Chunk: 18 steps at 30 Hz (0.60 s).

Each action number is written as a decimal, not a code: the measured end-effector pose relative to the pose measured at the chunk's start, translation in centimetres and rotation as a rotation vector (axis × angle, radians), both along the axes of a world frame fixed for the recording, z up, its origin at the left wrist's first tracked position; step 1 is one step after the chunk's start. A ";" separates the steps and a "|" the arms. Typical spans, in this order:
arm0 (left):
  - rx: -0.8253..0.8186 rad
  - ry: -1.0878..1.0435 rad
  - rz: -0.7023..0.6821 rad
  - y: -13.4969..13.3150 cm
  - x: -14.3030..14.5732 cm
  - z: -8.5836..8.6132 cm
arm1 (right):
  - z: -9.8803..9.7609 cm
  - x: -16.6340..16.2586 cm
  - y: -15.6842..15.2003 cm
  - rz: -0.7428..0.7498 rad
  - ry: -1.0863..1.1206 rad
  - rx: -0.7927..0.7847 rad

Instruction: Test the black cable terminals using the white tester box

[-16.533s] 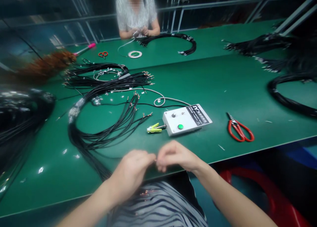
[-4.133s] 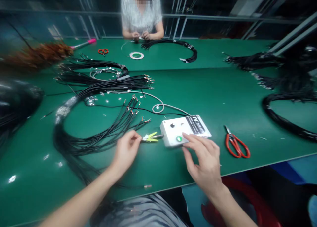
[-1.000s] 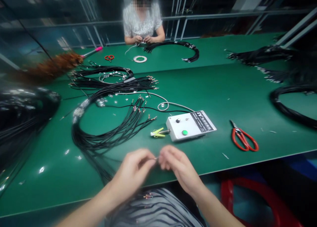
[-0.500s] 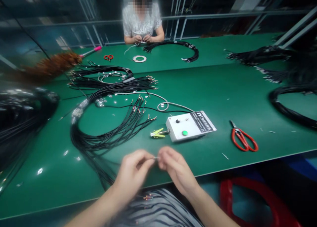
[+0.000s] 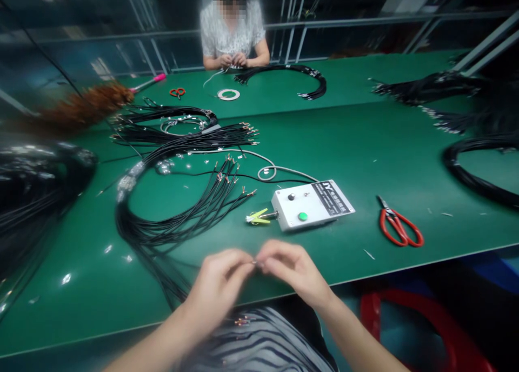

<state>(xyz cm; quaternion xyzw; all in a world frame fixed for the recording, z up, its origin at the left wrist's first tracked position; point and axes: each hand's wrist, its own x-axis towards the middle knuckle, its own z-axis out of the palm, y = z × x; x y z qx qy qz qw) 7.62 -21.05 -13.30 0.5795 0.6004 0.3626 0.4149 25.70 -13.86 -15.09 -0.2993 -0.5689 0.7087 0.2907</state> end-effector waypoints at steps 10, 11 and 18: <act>-0.007 -0.030 -0.097 -0.2 -0.3 0.5 | -0.9 -0.2 0.2 0.054 0.045 -0.280; -0.014 -0.043 -0.091 -0.2 -0.3 0.5 | -1.1 -0.3 0.0 0.048 0.074 -0.359; -0.184 -0.271 -0.017 -0.3 -0.8 -0.5 | -1.7 -1.8 -1.4 -0.017 0.175 -0.673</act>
